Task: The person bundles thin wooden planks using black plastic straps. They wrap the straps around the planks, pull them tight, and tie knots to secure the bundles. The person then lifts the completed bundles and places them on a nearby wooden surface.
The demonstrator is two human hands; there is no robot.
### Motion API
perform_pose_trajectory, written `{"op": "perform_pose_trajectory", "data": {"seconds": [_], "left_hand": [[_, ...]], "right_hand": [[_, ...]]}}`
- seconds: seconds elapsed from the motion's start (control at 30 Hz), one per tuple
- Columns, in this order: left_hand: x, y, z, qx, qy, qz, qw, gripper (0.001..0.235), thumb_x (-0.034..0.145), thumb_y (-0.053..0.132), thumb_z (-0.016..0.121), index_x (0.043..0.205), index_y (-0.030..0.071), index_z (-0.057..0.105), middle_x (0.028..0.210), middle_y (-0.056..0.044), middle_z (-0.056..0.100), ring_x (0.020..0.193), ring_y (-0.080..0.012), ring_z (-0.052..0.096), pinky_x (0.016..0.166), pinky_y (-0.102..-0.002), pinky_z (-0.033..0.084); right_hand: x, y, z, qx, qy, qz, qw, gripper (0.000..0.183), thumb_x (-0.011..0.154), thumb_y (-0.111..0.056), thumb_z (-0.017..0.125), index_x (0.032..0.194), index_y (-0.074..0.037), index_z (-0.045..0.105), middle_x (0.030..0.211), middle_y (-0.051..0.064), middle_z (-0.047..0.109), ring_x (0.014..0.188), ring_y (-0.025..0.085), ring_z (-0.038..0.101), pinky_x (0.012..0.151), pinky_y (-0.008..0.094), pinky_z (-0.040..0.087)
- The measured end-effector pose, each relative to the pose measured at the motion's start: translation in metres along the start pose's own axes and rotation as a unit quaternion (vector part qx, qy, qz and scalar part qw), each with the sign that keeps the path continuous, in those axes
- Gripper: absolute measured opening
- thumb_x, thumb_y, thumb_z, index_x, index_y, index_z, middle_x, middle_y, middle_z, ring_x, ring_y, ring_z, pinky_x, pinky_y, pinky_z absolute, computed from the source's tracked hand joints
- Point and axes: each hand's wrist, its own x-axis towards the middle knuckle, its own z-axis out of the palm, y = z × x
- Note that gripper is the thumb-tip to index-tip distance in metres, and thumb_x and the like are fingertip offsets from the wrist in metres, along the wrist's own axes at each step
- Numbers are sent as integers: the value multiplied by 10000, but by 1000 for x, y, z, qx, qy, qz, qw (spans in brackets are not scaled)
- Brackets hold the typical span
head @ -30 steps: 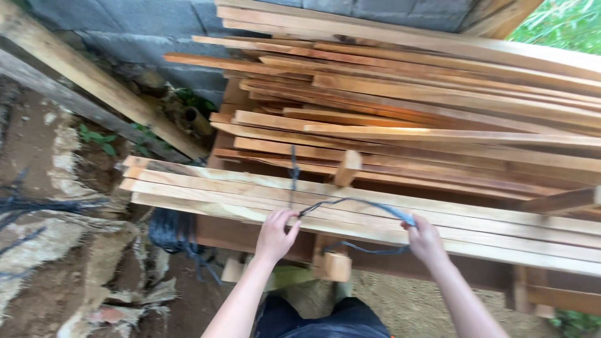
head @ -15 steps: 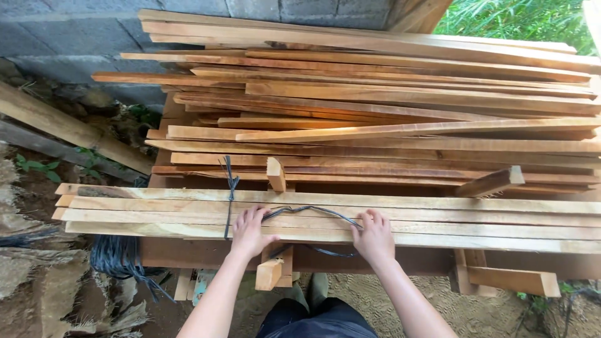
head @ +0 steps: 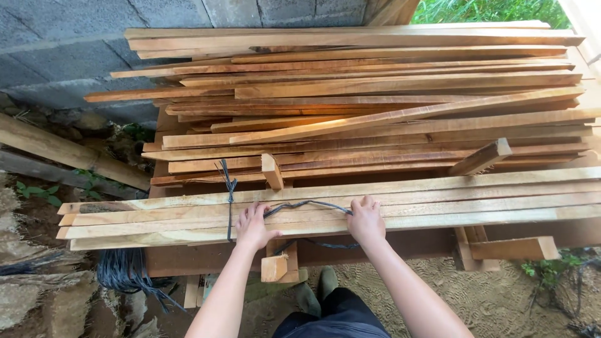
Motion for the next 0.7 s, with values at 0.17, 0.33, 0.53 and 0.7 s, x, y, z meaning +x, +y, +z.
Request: {"op": "perform_pose_trajectory", "data": {"seconds": [0.17, 0.33, 0.53, 0.7], "left_hand": [[-4, 9, -12, 31, -48, 9, 998, 948, 748, 524, 867, 1510, 306, 347, 1676, -75, 187, 1546, -365, 134, 1236, -572, 186], [14, 11, -13, 14, -117, 13, 993, 935, 817, 626, 764, 1566, 254, 345, 1661, -119, 251, 1544, -350, 200, 1243, -561, 217], [1, 157, -25, 19, -161, 130, 978, 901, 819, 663, 694, 1527, 167, 440, 1603, -122, 416, 1489, -294, 398, 1235, -452, 322], [14, 302, 45, 69, -139, 255, 954, 1173, 720, 711, 775, 1599, 119, 272, 1646, -136, 314, 1539, -351, 243, 1254, -483, 230]], "right_hand": [[-4, 27, 20, 90, 85, -12, 992, 227, 894, -312, 703, 1013, -119, 693, 1260, 146, 609, 1244, 446, 552, 904, 517, 556], [-24, 82, 9, 320, 50, 115, 939, 201, 1008, -244, 619, 1097, -102, 730, 978, 139, 734, 926, 307, 732, 850, 426, 582], [-52, 204, 84, 747, 200, 306, 555, 123, 994, -157, 537, 1104, -106, 559, 897, 10, 634, 535, 63, 527, 482, 256, 434], [-39, 256, 94, 676, 84, 414, 604, 625, 955, -694, 652, 806, -113, 478, 569, 0, 355, 387, 114, 331, 380, 310, 225]]}}
